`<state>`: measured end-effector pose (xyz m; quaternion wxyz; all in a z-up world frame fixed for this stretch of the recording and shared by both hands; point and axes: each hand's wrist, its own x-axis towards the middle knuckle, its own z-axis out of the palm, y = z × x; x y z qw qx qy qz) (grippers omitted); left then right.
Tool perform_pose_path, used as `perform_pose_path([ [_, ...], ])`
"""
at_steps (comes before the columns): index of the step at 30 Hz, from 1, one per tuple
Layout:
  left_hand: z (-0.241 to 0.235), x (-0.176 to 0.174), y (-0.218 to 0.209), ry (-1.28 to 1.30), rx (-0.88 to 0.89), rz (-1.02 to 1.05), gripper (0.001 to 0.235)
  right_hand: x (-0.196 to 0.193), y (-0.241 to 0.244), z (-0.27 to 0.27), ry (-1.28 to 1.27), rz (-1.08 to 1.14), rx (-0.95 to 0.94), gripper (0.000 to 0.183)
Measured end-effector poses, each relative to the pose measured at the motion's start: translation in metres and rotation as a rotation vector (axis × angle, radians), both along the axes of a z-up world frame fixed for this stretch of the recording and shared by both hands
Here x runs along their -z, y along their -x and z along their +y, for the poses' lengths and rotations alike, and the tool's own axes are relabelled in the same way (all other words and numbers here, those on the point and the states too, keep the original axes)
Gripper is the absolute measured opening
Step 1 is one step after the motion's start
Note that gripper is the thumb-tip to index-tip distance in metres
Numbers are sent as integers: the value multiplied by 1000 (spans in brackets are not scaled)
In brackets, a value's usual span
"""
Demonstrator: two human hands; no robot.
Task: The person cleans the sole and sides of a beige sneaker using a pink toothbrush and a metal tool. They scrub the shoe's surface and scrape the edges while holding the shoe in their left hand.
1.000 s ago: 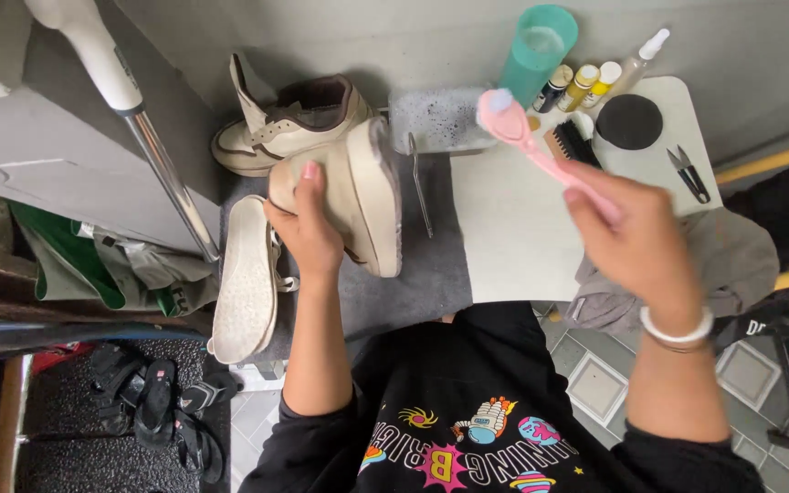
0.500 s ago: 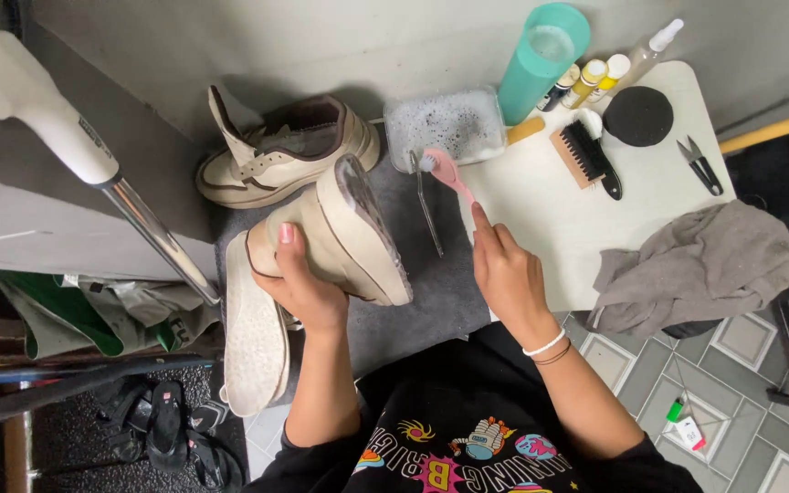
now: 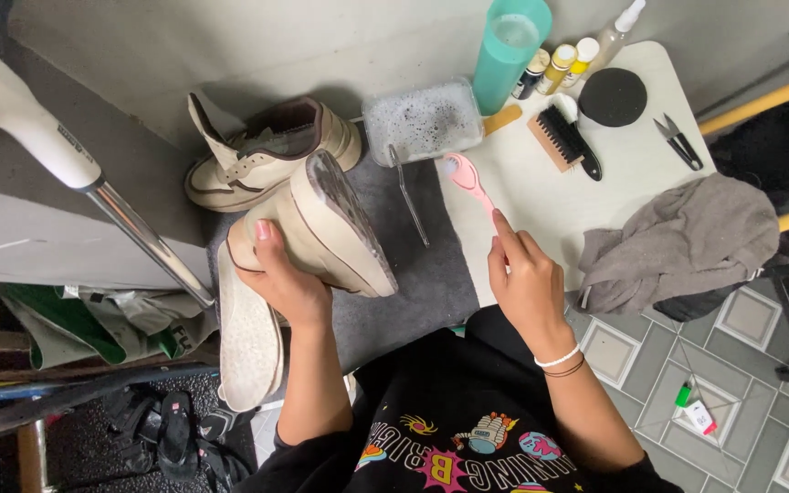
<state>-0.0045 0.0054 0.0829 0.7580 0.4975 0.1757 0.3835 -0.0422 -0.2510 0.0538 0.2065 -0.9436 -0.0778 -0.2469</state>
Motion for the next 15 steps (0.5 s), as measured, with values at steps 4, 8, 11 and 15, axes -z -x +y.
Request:
perform_pose_path([
  [4, 13, 27, 0, -51, -19, -7, 21, 2, -13, 3, -3, -54, -76, 33],
  [8, 17, 31, 1, -107, -12, -11, 18, 9, -18, -2, -24, -38, -159, 32],
  [11, 14, 11, 3, -125, 15, -8, 17, 11, -14, -16, -116, 39, -227, 31],
  [15, 10, -20, 12, 112, 58, 151, 65, 14, -21, -39, -404, 53, -375, 34],
])
